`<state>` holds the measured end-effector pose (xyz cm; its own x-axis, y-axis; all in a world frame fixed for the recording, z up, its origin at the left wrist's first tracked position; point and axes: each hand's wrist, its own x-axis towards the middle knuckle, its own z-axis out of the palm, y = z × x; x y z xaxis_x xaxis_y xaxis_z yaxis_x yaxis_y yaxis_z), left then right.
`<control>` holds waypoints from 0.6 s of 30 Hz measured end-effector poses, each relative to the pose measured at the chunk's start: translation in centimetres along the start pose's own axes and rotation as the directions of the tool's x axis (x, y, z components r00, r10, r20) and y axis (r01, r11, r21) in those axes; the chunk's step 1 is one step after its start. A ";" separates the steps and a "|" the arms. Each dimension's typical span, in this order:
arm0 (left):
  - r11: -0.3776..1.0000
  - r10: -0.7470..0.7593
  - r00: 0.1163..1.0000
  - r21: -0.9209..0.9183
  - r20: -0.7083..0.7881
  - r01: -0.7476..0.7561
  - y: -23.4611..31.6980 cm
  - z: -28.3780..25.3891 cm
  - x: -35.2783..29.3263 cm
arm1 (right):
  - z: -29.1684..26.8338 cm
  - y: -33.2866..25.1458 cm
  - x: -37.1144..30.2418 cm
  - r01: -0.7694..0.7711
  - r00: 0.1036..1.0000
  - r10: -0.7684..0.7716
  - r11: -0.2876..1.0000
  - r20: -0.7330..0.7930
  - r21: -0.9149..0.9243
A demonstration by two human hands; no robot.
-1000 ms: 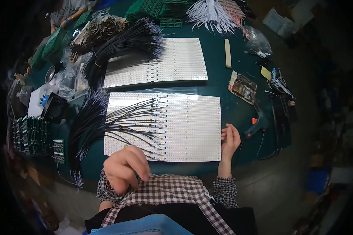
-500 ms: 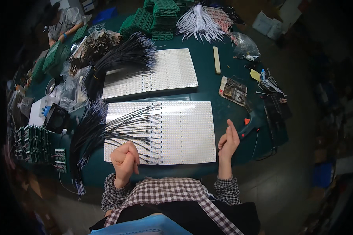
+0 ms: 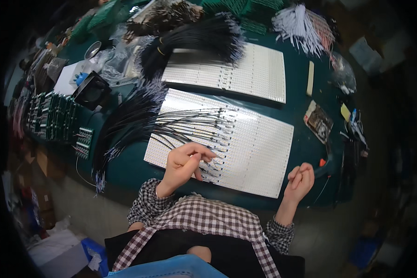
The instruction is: The person uses a soldering iron to attach black wires to a large white LED panel on a green workbench. They systematically solder multiple connection points along the panel's edge, handling the wires and tool with both hands.
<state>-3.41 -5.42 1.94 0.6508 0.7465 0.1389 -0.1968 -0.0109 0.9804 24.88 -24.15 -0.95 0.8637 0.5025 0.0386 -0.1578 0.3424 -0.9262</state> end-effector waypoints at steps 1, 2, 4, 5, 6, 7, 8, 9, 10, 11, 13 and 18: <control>0.999 0.035 0.999 -0.015 -0.002 -0.035 -0.2 0.0 0.2 | 0.1 0.4 0.3 0.007 1.000 -0.007 1.000 -0.002 -0.012; 1.000 0.016 0.999 -0.012 0.030 -0.016 -0.7 -0.1 0.4 | 0.1 0.2 0.5 0.021 0.999 -0.023 0.999 -0.026 -0.041; 0.999 -0.046 0.999 -0.005 0.002 0.046 0.2 0.6 0.6 | 0.9 -0.1 0.7 0.053 0.995 -0.064 0.990 -0.078 -0.134; 0.997 -0.043 0.999 0.063 0.018 0.042 -0.2 0.5 0.9 | 1.6 -0.5 0.6 0.080 0.989 -0.102 0.976 -0.103 -0.204; 0.997 -0.047 0.999 0.064 0.012 0.046 -0.8 0.5 1.1 | 1.9 -1.0 0.5 0.053 0.992 -0.082 0.964 -0.099 -0.260; 0.995 -0.054 0.998 0.085 0.026 0.052 -0.9 0.9 1.3 | 1.8 -1.4 0.4 0.025 0.994 -0.058 0.949 -0.096 -0.315; 0.993 -0.053 0.998 0.107 0.028 0.050 -0.9 1.3 1.6 | 1.3 -1.3 0.6 -0.007 0.990 -0.048 0.923 -0.136 -0.384; 0.991 -0.051 0.998 0.128 0.028 0.047 -1.1 1.7 1.9 | 0.7 -1.3 0.5 -0.007 0.984 -0.070 0.904 -0.165 -0.427; 0.991 -0.107 0.993 0.088 0.042 0.103 -1.4 2.2 1.8 | 0.1 -1.4 0.5 -0.009 0.977 -0.092 0.882 -0.190 -0.471; 0.989 -0.127 0.991 0.082 0.052 0.123 -1.3 2.6 1.8 | -0.5 -1.3 0.4 -0.021 0.972 -0.102 0.858 -0.210 -0.513; 0.984 -0.168 0.984 0.066 0.066 0.164 -0.7 3.5 2.1 | -1.7 -1.3 0.7 -0.008 0.952 -0.155 0.851 -0.265 -0.525; 0.979 -0.166 0.968 -0.089 0.189 0.185 2.6 3.6 2.2 | -4.7 -1.5 1.5 -0.029 0.914 -0.211 0.817 -0.346 -0.575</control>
<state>0.17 -6.20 5.27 0.8009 0.5987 -0.0021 -0.1371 0.1869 0.9728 28.68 -27.66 -1.30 0.9885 0.1130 0.1008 0.1213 -0.1914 -0.9740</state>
